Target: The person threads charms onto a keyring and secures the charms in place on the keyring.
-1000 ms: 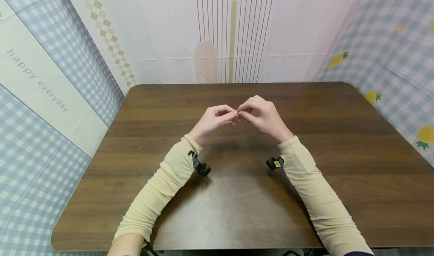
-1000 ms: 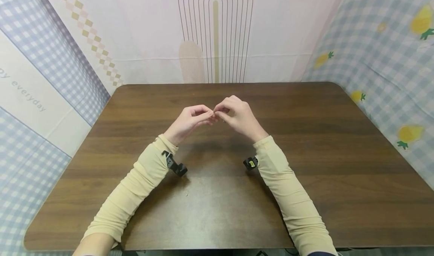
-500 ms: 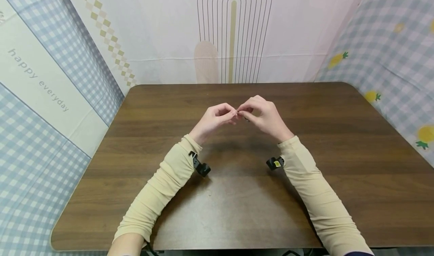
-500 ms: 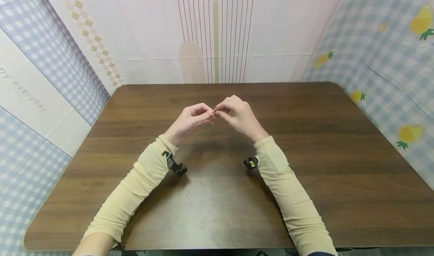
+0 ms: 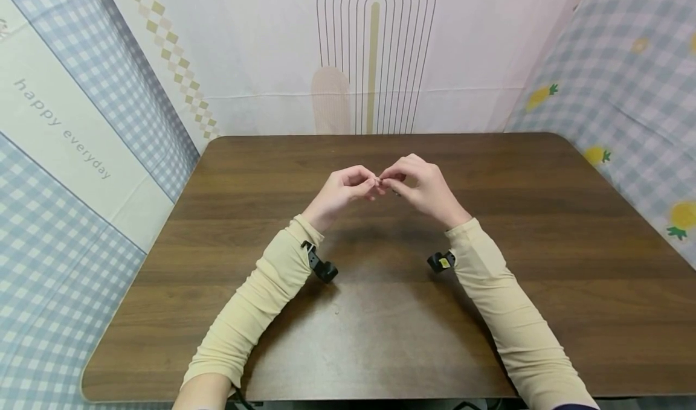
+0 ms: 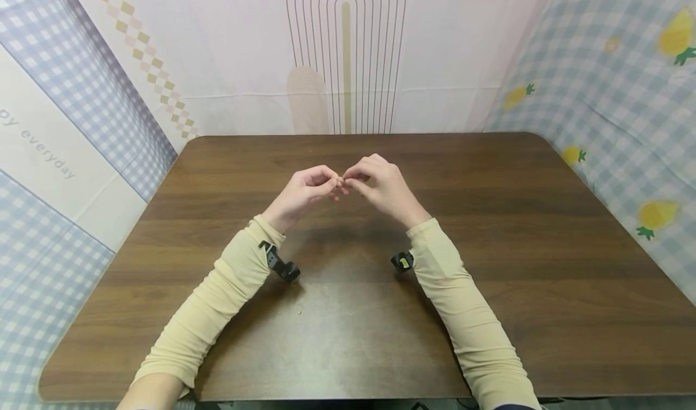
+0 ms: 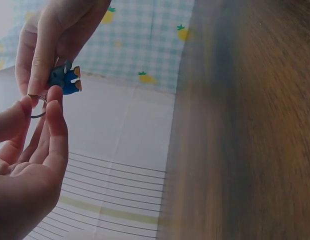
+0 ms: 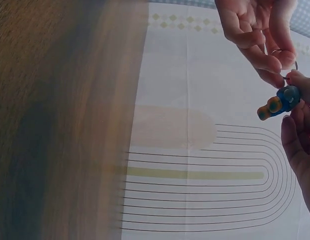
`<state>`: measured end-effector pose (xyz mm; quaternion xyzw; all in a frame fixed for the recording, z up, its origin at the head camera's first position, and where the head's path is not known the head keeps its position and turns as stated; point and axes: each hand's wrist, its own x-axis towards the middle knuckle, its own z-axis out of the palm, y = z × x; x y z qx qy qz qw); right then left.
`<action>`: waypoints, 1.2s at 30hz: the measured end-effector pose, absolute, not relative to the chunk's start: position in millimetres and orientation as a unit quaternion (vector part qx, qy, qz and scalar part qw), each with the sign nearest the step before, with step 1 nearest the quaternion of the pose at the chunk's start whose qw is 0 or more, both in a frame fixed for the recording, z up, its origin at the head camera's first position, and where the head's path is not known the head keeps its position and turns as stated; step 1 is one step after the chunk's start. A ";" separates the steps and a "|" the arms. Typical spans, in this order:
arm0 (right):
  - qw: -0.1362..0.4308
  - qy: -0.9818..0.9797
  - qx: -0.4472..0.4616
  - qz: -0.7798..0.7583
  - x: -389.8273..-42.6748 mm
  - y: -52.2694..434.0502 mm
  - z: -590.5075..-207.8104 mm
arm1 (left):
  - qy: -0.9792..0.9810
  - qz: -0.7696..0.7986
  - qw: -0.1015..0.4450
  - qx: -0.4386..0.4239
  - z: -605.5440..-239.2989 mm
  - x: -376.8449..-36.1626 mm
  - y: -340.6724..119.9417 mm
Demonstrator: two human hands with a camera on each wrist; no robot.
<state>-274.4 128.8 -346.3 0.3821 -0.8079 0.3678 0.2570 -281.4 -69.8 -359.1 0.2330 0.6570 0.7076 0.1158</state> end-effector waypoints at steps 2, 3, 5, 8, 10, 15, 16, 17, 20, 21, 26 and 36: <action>0.258 -0.809 0.382 0.365 -274.8 129.0 -347.1 | 0.652 0.711 0.124 0.233 -359.1 -281.5 -70.1; 0.260 -0.809 0.383 0.362 -275.0 129.0 -347.3 | 0.653 0.710 0.125 0.234 -359.1 -281.7 -70.0; 0.263 -0.810 0.385 0.356 -275.3 128.9 -347.9 | 0.659 0.704 0.126 0.234 -358.9 -281.7 -69.8; 0.266 -0.810 0.389 0.349 -275.4 127.9 -348.1 | 0.670 0.693 0.123 0.236 -358.9 -282.1 -69.4; 0.268 -0.809 0.391 0.347 -275.3 127.6 -348.1 | 0.673 0.691 0.120 0.235 -358.7 -281.9 -69.0; 0.266 -0.808 0.385 0.358 -274.9 127.4 -347.6 | 0.652 0.712 0.126 0.227 -359.8 -282.0 -69.4; 0.264 -0.808 0.384 0.360 -274.7 127.4 -347.3 | 0.644 0.719 0.129 0.226 -360.0 -282.0 -69.6; 0.262 -0.808 0.384 0.362 -274.8 127.4 -347.0 | 0.638 0.725 0.132 0.224 -360.0 -281.9 -69.7; 0.259 -0.809 0.384 0.362 -275.1 127.8 -346.3 | 0.628 0.733 0.136 0.225 -359.7 -281.5 -70.0; 0.260 -0.809 0.385 0.360 -275.3 127.9 -346.2 | 0.632 0.728 0.133 0.228 -359.4 -281.5 -69.9; 0.268 -0.808 0.395 0.347 -275.9 127.5 -346.1 | 0.694 0.674 0.100 0.234 -357.5 -281.1 -70.0; 0.268 -0.803 0.398 0.354 -274.5 127.2 -346.7 | 0.684 0.680 0.123 0.234 -356.7 -281.4 -71.9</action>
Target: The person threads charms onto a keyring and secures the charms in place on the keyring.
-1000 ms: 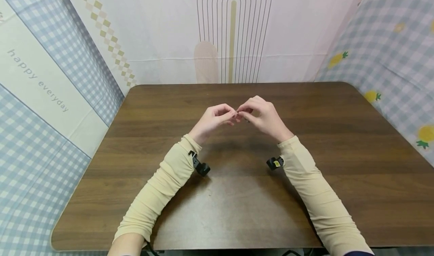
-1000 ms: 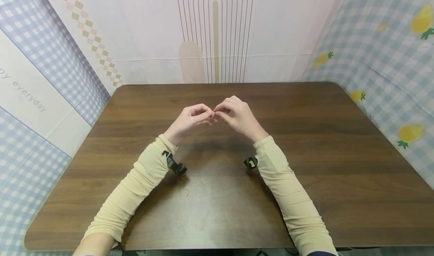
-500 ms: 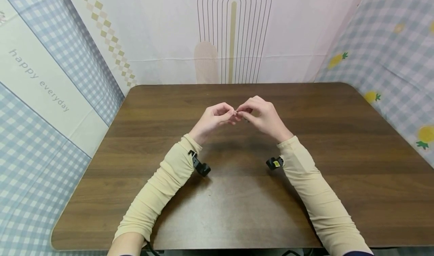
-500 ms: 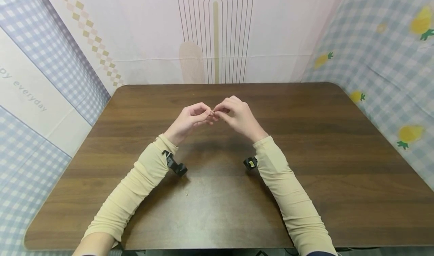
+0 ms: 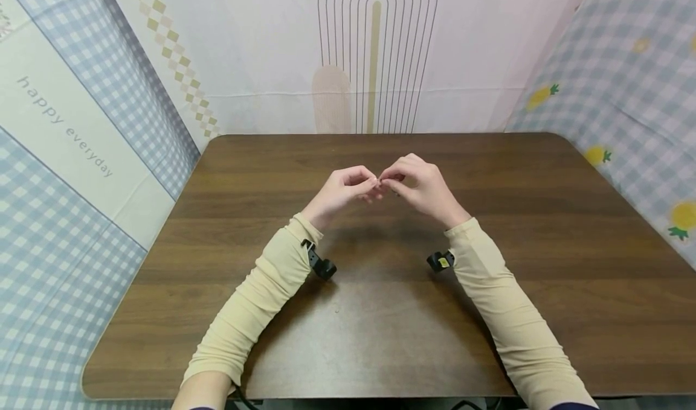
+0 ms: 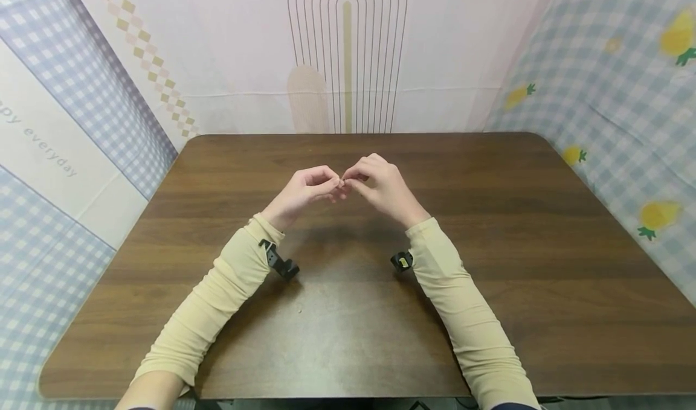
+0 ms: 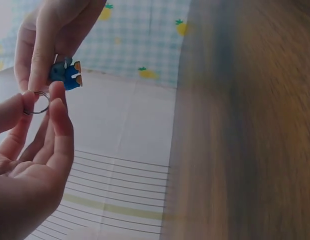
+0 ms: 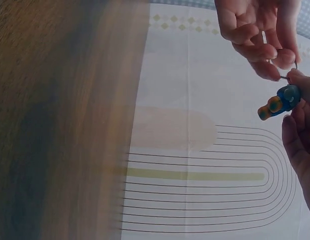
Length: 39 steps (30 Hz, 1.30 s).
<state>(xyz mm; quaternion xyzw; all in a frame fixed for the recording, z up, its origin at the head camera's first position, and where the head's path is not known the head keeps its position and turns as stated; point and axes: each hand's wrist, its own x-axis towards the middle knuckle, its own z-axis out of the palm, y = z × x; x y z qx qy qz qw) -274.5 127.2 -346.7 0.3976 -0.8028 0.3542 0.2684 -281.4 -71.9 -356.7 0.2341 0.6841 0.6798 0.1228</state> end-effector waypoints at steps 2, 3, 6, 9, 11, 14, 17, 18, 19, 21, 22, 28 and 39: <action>0.265 -0.802 0.395 0.361 -273.3 127.4 -346.6 | 0.664 0.698 0.131 0.234 -357.3 -281.0 -73.0; 0.264 -0.802 0.394 0.362 -272.8 127.5 -346.6 | 0.656 0.704 0.134 0.234 -357.3 -280.7 -73.4; 0.263 -0.804 0.395 0.357 -272.3 127.2 -347.1 | 0.653 0.707 0.134 0.236 -356.6 -279.1 -74.4; 0.268 -0.806 0.398 0.347 -272.1 126.3 -347.4 | 0.668 0.694 0.126 0.237 -355.8 -278.1 -74.5; 0.272 -0.805 0.401 0.342 -271.8 125.4 -347.3 | 0.676 0.686 0.121 0.239 -355.7 -278.0 -74.6; 0.276 -0.804 0.400 0.342 -271.0 124.5 -346.7 | 0.671 0.690 0.125 0.240 -355.0 -278.1 -74.9; 0.276 -0.803 0.394 0.351 -270.1 123.9 -346.0 | 0.645 0.712 0.140 0.240 -354.4 -278.2 -75.7; 0.275 -0.804 0.391 0.354 -269.7 123.9 -345.7 | 0.634 0.721 0.147 0.239 -354.3 -278.2 -76.1; 0.274 -0.803 0.390 0.358 -269.3 123.7 -345.3 | 0.623 0.729 0.153 0.237 -354.3 -278.1 -76.5; 0.274 -0.802 0.389 0.361 -269.1 123.3 -345.1 | 0.609 0.740 0.162 0.235 -354.3 -277.9 -77.3; 0.274 -0.802 0.389 0.361 -269.0 123.1 -345.2 | 0.606 0.742 0.164 0.234 -354.4 -277.7 -77.8; 0.274 -0.802 0.397 0.353 -268.2 121.9 -345.2 | 0.674 0.687 0.133 0.237 -353.8 -275.2 -79.0; 0.282 -0.805 0.393 0.343 -263.8 119.8 -347.4 | 0.706 0.653 0.142 0.234 -355.9 -272.9 -78.8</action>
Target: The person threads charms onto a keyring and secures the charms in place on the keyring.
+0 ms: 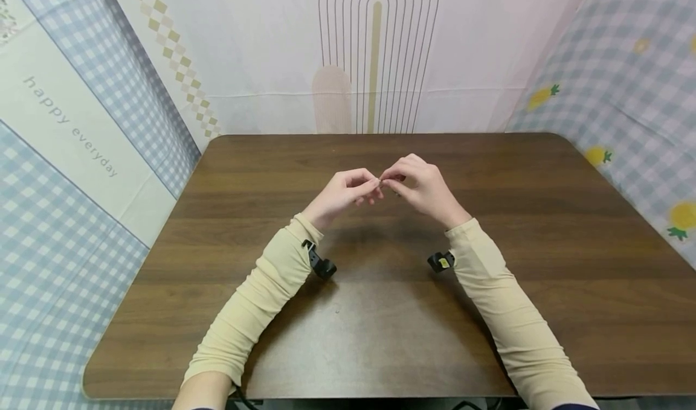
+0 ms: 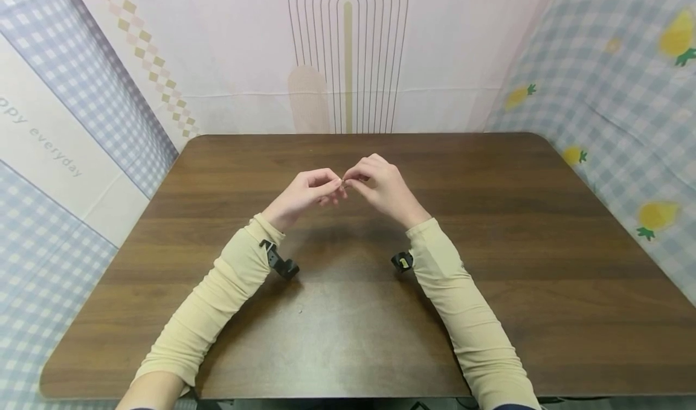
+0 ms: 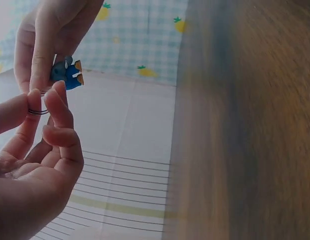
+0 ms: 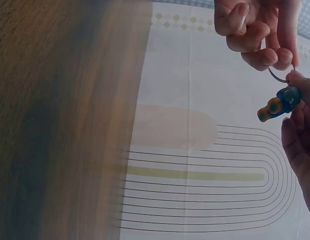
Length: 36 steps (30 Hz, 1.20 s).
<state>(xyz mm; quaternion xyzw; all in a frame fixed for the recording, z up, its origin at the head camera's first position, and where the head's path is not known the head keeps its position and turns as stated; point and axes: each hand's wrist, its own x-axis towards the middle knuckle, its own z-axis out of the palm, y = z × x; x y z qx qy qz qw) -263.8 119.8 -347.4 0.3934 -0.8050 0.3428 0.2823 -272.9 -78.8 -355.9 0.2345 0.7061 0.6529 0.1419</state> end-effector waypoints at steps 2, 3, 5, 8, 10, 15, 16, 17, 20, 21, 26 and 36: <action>0.282 -0.804 0.391 0.347 -263.5 120.7 -347.0 | 0.693 0.665 0.148 0.237 -356.3 -273.0 -78.9; 0.281 -0.805 0.390 0.349 -263.5 121.2 -346.9 | 0.685 0.672 0.152 0.237 -356.4 -273.1 -79.0; 0.282 -0.804 0.388 0.351 -263.5 121.6 -346.4 | 0.674 0.682 0.157 0.236 -356.5 -273.0 -79.2; 0.283 -0.804 0.388 0.351 -263.8 121.8 -346.4 | 0.672 0.687 0.156 0.230 -356.3 -273.0 -79.3; 0.283 -0.803 0.391 0.350 -263.6 121.0 -346.3 | 0.680 0.681 0.150 0.226 -356.0 -273.1 -78.8; 0.282 -0.803 0.398 0.343 -263.1 118.3 -345.9 | 0.695 0.670 0.142 0.220 -356.1 -273.9 -77.8; 0.283 -0.803 0.397 0.343 -263.0 118.3 -345.9 | 0.691 0.673 0.144 0.220 -356.2 -274.1 -77.7; 0.283 -0.803 0.397 0.344 -263.0 118.3 -346.0 | 0.685 0.678 0.147 0.221 -356.3 -274.2 -77.8; 0.281 -0.802 0.395 0.350 -262.7 119.0 -346.1 | 0.660 0.700 0.158 0.222 -357.5 -275.2 -78.5; 0.279 -0.802 0.395 0.351 -262.7 119.3 -346.2 | 0.652 0.706 0.163 0.221 -357.9 -275.4 -78.7; 0.279 -0.802 0.398 0.347 -263.4 119.5 -347.2 | 0.649 0.709 0.167 0.219 -358.3 -275.2 -78.9; 0.280 -0.806 0.393 0.343 -263.4 118.5 -347.1 | 0.639 0.713 0.183 0.223 -358.2 -274.4 -77.3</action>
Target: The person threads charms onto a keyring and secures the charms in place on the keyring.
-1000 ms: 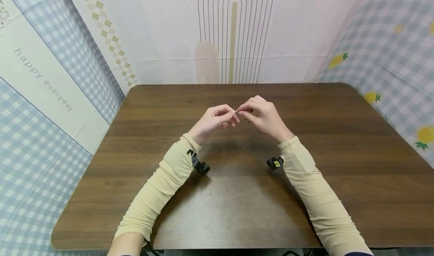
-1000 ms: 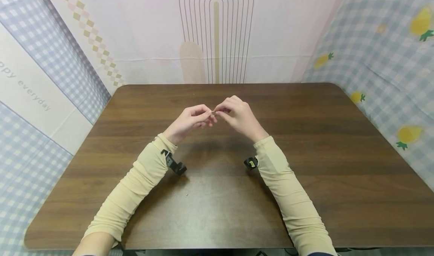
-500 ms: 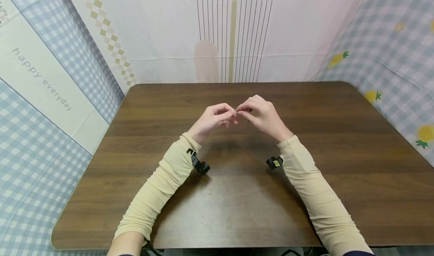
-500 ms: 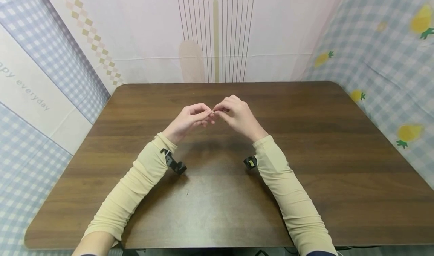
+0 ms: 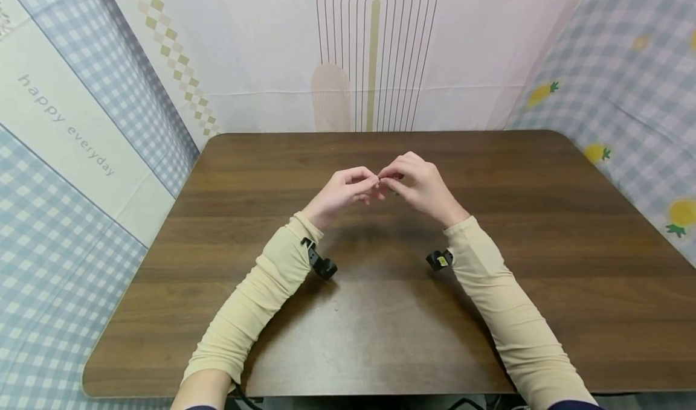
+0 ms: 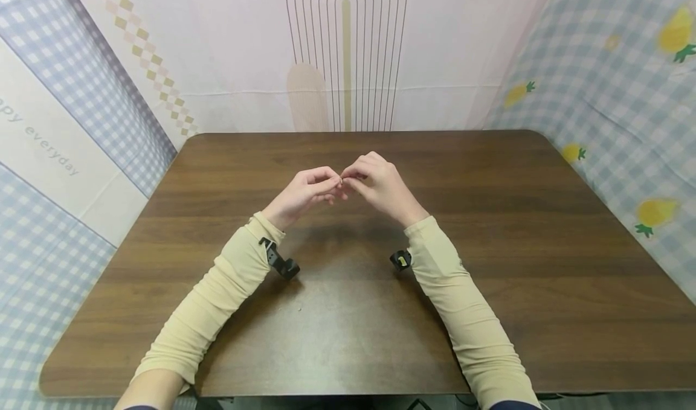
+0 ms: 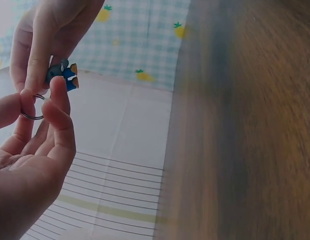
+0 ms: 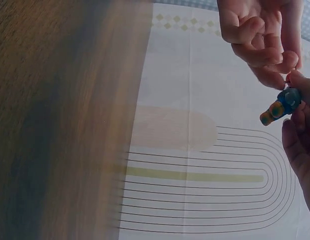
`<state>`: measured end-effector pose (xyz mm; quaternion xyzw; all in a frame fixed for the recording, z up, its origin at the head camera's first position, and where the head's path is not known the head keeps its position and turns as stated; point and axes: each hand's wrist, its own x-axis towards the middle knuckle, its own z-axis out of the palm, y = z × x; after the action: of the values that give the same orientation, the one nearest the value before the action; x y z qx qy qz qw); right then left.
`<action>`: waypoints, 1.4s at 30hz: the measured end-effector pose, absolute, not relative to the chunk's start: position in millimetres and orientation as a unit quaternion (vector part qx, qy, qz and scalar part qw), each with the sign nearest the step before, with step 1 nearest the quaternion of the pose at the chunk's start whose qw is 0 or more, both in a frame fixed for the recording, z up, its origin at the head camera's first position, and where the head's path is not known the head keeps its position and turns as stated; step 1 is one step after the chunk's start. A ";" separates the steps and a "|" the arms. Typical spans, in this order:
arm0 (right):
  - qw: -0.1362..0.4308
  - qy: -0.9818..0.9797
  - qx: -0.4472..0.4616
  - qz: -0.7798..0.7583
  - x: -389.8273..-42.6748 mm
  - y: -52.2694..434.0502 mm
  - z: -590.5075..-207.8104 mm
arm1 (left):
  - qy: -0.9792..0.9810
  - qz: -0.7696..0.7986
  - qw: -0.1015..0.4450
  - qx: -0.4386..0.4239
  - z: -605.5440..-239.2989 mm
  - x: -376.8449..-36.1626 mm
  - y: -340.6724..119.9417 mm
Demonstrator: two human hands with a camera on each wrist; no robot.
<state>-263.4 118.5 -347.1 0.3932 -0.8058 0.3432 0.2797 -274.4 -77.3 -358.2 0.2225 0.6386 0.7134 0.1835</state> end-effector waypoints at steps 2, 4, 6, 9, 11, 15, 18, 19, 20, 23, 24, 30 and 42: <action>0.278 -0.806 0.390 0.348 -263.5 119.0 -346.7 | 0.615 0.730 0.192 0.225 -358.1 -274.6 -78.0; 0.279 -0.804 0.390 0.351 -263.5 119.4 -346.2 | 0.599 0.742 0.196 0.229 -358.0 -274.9 -78.7; 0.280 -0.803 0.392 0.352 -263.2 119.5 -345.6 | 0.598 0.743 0.195 0.231 -357.7 -275.1 -79.1; 0.284 -0.803 0.394 0.345 -263.2 119.4 -345.3 | 0.633 0.718 0.173 0.232 -356.9 -275.0 -79.5; 0.287 -0.805 0.394 0.340 -263.4 119.4 -345.3 | 0.666 0.692 0.153 0.233 -356.6 -275.1 -79.9; 0.287 -0.806 0.394 0.335 -264.1 119.6 -345.7 | 0.707 0.657 0.124 0.231 -356.0 -275.9 -80.0; 0.286 -0.805 0.393 0.339 -264.5 119.8 -345.8 | 0.700 0.666 0.131 0.222 -356.2 -276.8 -80.0; 0.286 -0.805 0.392 0.341 -264.6 119.8 -346.0 | 0.694 0.673 0.136 0.219 -356.3 -276.9 -80.2; 0.286 -0.805 0.391 0.344 -264.6 119.8 -345.9 | 0.685 0.681 0.141 0.216 -356.3 -277.0 -80.3; 0.284 -0.804 0.387 0.350 -264.4 119.9 -345.1 | 0.654 0.708 0.160 0.210 -356.7 -277.5 -81.1; 0.284 -0.804 0.387 0.351 -264.3 119.9 -344.8 | 0.644 0.717 0.167 0.209 -356.5 -277.3 -81.2; 0.282 -0.806 0.385 0.351 -265.2 120.5 -344.8 | 0.637 0.722 0.172 0.207 -355.8 -276.1 -80.7; 0.275 -0.815 0.381 0.339 -264.3 120.7 -346.9 | 0.707 0.660 0.121 0.224 -358.6 -274.7 -76.7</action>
<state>-264.3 120.7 -346.9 0.3814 -0.8148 0.3394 0.2747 -274.7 -76.7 -358.6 0.2238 0.7065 0.6603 0.1214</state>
